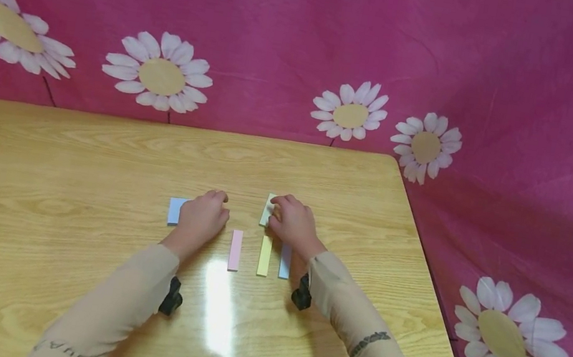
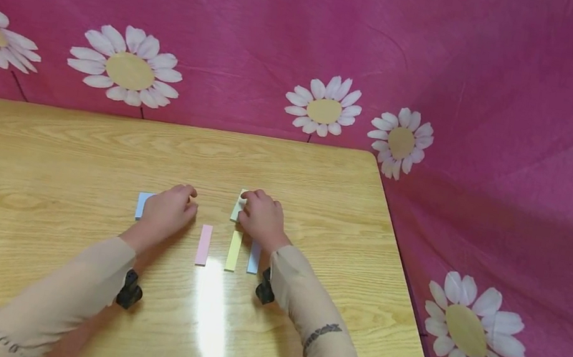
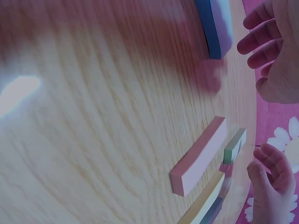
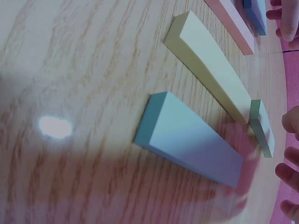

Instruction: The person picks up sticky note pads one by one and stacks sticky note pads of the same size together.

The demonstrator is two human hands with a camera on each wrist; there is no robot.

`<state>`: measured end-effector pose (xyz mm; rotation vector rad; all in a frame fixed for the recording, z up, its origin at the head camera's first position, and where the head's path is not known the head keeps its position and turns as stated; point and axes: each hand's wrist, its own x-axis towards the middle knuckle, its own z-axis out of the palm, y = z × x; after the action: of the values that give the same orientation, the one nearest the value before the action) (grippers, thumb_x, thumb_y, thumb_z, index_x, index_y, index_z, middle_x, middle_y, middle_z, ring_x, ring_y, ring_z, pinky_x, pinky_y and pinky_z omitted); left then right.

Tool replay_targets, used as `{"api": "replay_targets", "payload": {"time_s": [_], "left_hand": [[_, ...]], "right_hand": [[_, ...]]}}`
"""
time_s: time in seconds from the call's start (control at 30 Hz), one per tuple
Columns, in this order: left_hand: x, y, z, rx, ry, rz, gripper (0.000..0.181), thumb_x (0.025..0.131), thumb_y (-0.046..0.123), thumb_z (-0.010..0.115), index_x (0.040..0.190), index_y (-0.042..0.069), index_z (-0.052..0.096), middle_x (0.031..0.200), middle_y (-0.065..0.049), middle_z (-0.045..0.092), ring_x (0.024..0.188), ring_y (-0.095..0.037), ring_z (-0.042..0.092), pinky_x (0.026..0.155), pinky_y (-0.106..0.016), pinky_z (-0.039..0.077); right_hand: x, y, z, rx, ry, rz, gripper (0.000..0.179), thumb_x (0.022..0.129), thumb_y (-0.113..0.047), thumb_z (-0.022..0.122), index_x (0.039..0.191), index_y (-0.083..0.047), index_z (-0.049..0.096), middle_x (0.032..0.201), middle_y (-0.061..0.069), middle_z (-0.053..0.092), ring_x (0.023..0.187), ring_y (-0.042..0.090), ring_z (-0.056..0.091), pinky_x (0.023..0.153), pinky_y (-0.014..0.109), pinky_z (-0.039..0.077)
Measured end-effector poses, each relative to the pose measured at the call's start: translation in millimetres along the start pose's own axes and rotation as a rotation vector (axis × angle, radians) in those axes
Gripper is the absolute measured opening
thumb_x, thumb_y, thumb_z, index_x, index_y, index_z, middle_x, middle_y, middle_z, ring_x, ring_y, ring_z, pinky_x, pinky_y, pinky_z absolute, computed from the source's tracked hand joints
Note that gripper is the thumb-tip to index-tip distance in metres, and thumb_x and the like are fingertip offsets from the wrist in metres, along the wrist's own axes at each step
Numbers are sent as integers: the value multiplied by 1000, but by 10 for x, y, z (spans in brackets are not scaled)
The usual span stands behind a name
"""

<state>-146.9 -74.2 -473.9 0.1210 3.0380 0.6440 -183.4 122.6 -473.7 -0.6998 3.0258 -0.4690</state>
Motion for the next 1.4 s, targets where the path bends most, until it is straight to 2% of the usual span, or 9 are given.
{"api": "replay_targets", "payload": {"time_s": [0.3, 0.47, 0.63, 0.87, 1.1, 1.2, 1.3, 1.4], "left_hand": [[-142, -99, -47, -2, -2, -29, 26, 86, 20, 54, 106, 3, 58, 96, -11, 60, 81, -30, 60, 60, -43, 46], [-223, -130, -60, -1, -15, -30, 27, 86, 20, 53, 107, 3, 58, 97, -12, 60, 82, -30, 60, 62, -43, 46], [-295, -148, -41, 0, -4, -12, 26, 85, 18, 53, 106, 2, 58, 95, -12, 60, 83, -30, 60, 63, -44, 47], [-383, -104, -2, -13, 28, 2, 26, 83, 16, 51, 104, 2, 58, 93, -11, 60, 81, -31, 60, 61, -45, 47], [-442, -1, 34, 12, -45, -6, 30, 85, 21, 52, 110, 4, 57, 97, -10, 59, 83, -29, 60, 60, -42, 46], [-466, 27, 46, 17, -57, 19, 31, 84, 23, 54, 109, 5, 57, 99, -10, 58, 81, -27, 60, 58, -41, 46], [-486, 37, 58, 19, -68, 80, 33, 83, 25, 56, 110, 6, 57, 102, -11, 57, 80, -26, 59, 57, -40, 45], [-491, 45, 66, 29, -111, 136, 40, 82, 30, 58, 114, 7, 55, 108, -12, 54, 85, -24, 57, 60, -39, 46]], "right_hand": [[-66, -27, -32, -32, 5, -9, 32, 78, -17, 59, 109, -9, 60, 105, 9, 59, 89, 23, 57, 74, 41, 44], [-127, -3, -55, -39, -27, 41, 33, 80, -19, 60, 112, -9, 59, 108, 9, 57, 93, 24, 56, 80, 43, 42], [-193, 27, -75, -41, -27, 74, 33, 81, -20, 60, 112, -8, 59, 110, 10, 57, 94, 25, 56, 80, 43, 42], [-270, 17, -76, -41, -23, 100, 30, 82, -21, 59, 110, -9, 59, 110, 10, 57, 93, 25, 56, 77, 44, 43], [-343, 21, -58, -39, -27, 99, 32, 81, -20, 59, 111, -9, 59, 109, 11, 57, 92, 25, 57, 77, 42, 43], [-367, 21, -60, -35, -33, 97, 33, 81, -20, 59, 111, -9, 59, 110, 11, 56, 92, 25, 56, 77, 42, 43], [-388, 15, -74, -31, -45, 90, 33, 80, -19, 59, 112, -8, 58, 110, 11, 56, 93, 25, 56, 76, 42, 44], [-408, 11, -93, -38, -65, 79, 34, 79, -20, 59, 112, -8, 58, 110, 11, 56, 93, 24, 56, 75, 42, 44]]}}
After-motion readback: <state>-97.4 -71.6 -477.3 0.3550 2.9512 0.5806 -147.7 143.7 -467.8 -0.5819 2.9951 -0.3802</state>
